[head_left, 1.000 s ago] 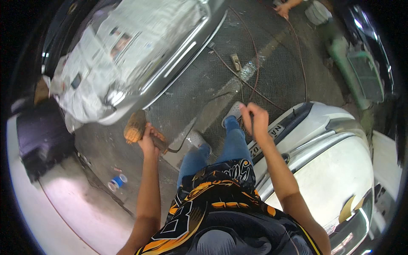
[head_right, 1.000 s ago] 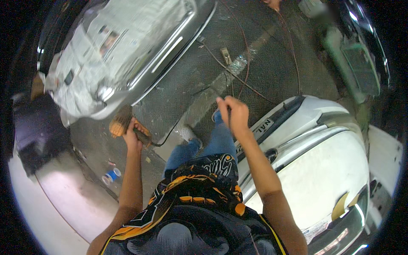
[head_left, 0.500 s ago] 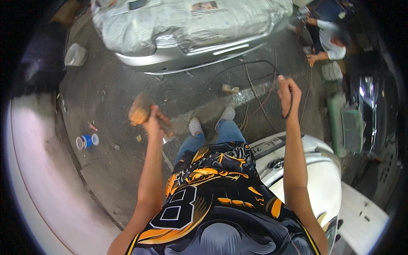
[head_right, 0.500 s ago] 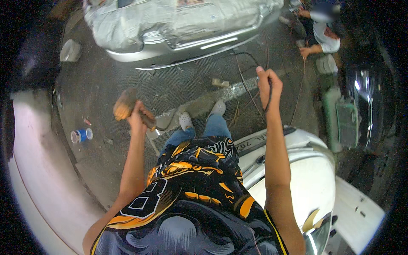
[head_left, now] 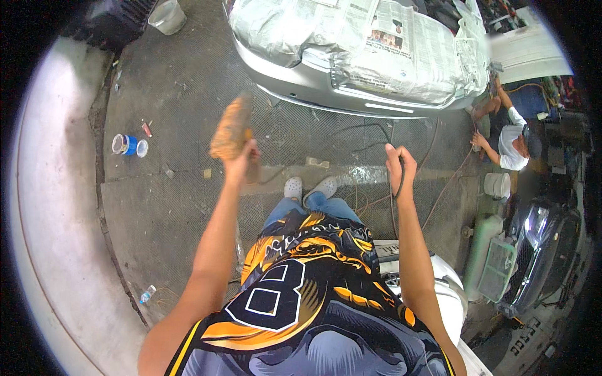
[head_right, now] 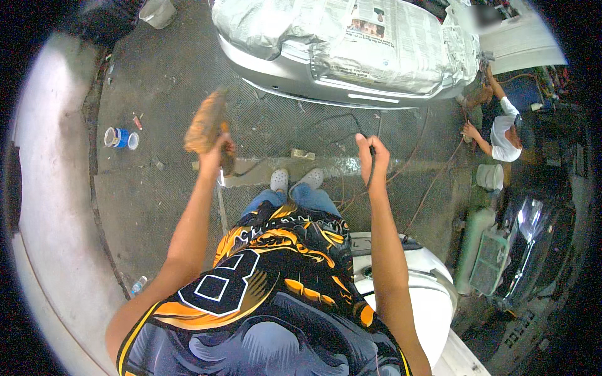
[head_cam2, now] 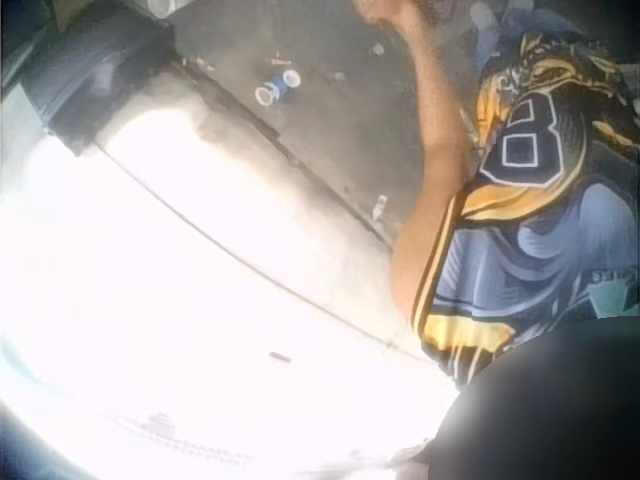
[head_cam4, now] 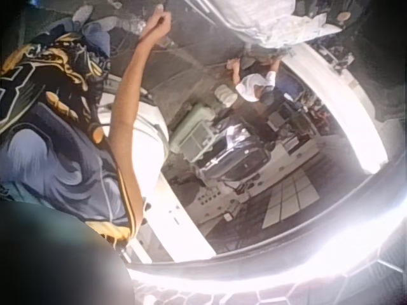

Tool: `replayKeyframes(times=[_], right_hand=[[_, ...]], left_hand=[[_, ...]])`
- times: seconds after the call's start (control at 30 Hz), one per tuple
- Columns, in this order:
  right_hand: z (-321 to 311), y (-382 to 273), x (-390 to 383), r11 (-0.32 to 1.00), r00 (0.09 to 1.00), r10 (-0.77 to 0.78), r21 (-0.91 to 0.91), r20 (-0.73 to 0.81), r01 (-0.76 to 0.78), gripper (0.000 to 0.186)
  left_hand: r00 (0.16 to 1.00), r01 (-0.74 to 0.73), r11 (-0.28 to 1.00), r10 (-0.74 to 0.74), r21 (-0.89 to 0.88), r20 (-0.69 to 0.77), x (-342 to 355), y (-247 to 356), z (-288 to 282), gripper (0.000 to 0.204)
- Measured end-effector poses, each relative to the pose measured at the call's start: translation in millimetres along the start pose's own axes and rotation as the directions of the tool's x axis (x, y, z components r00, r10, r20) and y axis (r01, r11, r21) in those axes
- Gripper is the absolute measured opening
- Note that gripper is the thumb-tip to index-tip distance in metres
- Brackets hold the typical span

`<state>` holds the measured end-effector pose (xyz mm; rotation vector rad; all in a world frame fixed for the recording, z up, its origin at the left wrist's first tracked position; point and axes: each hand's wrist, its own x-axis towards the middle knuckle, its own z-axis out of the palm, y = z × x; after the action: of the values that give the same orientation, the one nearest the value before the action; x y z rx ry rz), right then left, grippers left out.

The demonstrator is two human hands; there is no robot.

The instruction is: The person repeatedly buffs the front bumper of a silver car with a handheld buffing pad. The bumper is partially covered with newspaper. The person moves around the bumper, applying the pad in circular motions across its surface.

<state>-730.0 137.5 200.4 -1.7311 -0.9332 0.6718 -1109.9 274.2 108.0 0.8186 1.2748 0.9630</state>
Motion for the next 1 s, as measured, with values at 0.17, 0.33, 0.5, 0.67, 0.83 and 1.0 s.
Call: replayKeyframes(times=[0.17, 0.33, 0.5, 0.67, 0.83, 1.0], right_hand=[[42.8, -28.4, 35.2, 0.996, 0.98, -0.086, 0.025, 0.18, 0.083, 0.04], [70.5, -34.3, 44.0, 0.966, 0.919, -0.205, -0.081, 0.337, 0.246, 0.039], [95.6, -21.7, 24.1, 0.94, 0.862, -0.223, -0.136, 0.455, 0.314, 0.036], [146.7, -20.5, 18.8, 0.909, 0.857, -0.2, -0.236, 0.474, 0.343, 0.037], [224.3, -33.4, 25.0, 0.896, 0.835, -0.082, -0.326, 0.544, 0.3, 0.04], [326.9, -46.2, 50.7, 0.853, 0.868, 0.132, -0.501, 0.479, 0.147, 0.031]], left_hand=[[0.977, -0.05, 0.991, 0.023, -0.126, -0.213, 23.2, 20.7, -37.0, 0.008], [0.995, 0.094, 0.985, -0.099, -0.142, -0.027, -4.3, -0.3, 15.0, 0.012], [0.981, 0.146, 0.987, -0.136, -0.072, 0.135, -20.8, 23.6, 26.0, 0.012], [0.988, 0.102, 0.956, -0.13, -0.275, -0.086, 61.3, 88.7, -29.7, 0.015], [0.971, 0.197, 0.971, -0.213, 0.136, 0.109, 134.1, 135.0, -109.3, 0.014], [0.899, 0.111, 0.974, -0.184, 0.2, 0.398, 241.4, 179.8, -182.9, 0.018]])
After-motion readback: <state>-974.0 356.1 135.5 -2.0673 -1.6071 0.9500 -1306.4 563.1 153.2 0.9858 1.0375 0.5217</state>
